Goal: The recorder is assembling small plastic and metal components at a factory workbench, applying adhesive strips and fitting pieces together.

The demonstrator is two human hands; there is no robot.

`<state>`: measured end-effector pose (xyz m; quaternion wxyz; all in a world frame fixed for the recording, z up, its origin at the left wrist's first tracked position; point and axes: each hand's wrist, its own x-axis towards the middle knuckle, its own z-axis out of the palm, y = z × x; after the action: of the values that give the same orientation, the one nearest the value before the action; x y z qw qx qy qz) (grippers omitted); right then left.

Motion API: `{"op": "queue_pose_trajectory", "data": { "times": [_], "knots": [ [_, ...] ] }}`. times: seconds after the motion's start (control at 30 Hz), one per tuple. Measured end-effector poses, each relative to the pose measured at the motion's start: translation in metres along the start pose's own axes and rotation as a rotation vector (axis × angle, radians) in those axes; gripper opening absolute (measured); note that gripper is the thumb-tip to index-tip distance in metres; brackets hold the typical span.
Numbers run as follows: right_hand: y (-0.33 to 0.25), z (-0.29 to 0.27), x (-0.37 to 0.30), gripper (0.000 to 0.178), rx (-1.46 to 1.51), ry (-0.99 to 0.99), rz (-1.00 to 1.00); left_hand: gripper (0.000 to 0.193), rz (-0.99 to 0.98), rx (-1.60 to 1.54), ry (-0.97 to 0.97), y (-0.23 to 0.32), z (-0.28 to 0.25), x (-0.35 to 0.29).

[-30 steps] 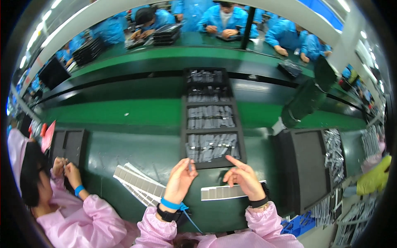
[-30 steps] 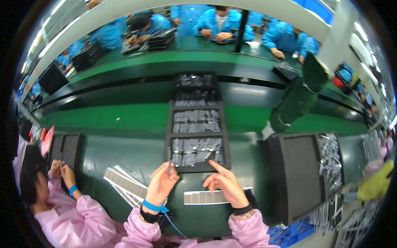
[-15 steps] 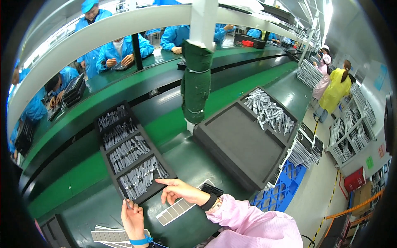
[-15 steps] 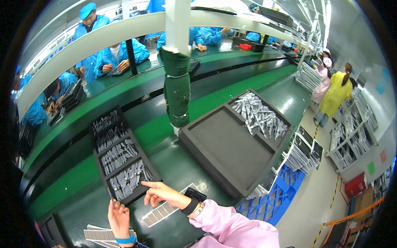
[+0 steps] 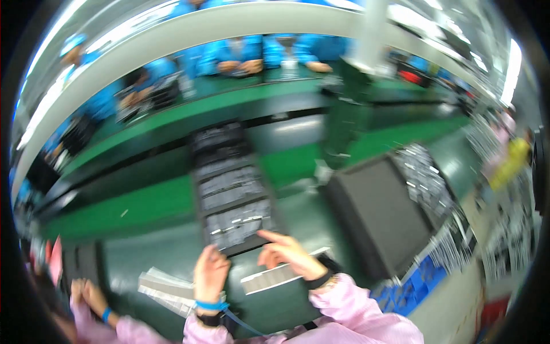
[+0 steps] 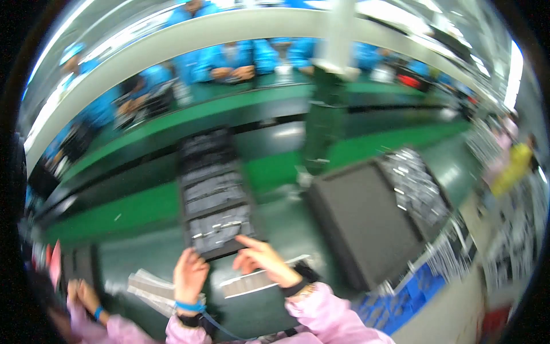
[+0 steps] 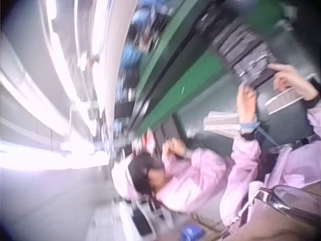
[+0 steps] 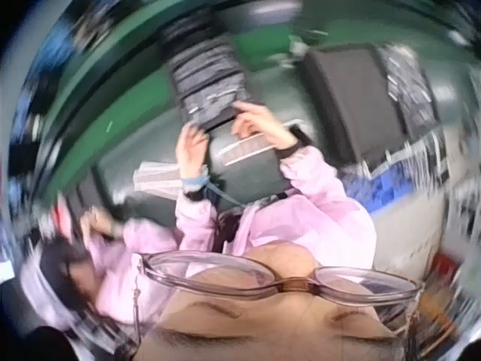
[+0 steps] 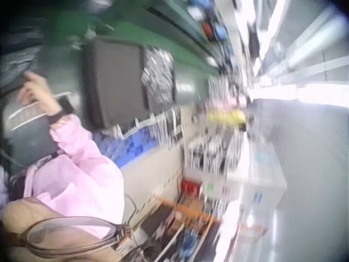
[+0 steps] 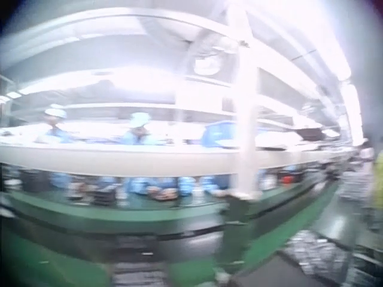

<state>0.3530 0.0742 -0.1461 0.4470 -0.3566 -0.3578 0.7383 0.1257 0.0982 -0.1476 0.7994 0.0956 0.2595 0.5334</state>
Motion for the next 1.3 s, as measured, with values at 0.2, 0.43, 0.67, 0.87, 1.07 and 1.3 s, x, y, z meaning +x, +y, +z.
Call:
{"op": "queue_pose_trajectory", "data": {
  "times": [0.2,0.43,0.67,0.87,1.07,1.3],
  "knots": [
    [-0.005,0.015,-0.005,0.055,-0.130,0.160,-0.009,0.018,0.044,0.017,-0.123,-0.011,-0.020,0.007],
    [0.008,0.018,-0.003,0.051,-0.160,0.178,-0.116,0.019,0.041,0.102,-0.163,-0.014,-0.017,0.003],
    [0.006,0.021,0.003,0.050,-0.173,0.210,-0.113,0.020,0.018,0.118,-0.208,-0.013,-0.011,0.002],
    [0.005,0.013,0.000,0.053,-0.137,0.201,-0.084,0.020,-0.002,0.118,-0.191,-0.014,-0.010,0.003],
    [0.000,0.019,0.003,0.053,-0.131,0.162,-0.022,0.013,-0.014,0.074,-0.155,-0.009,-0.012,-0.002],
    [0.000,0.013,-0.003,0.049,-0.117,0.162,0.002,0.010,-0.059,0.033,-0.110,-0.010,-0.002,-0.006]
  ]
}}
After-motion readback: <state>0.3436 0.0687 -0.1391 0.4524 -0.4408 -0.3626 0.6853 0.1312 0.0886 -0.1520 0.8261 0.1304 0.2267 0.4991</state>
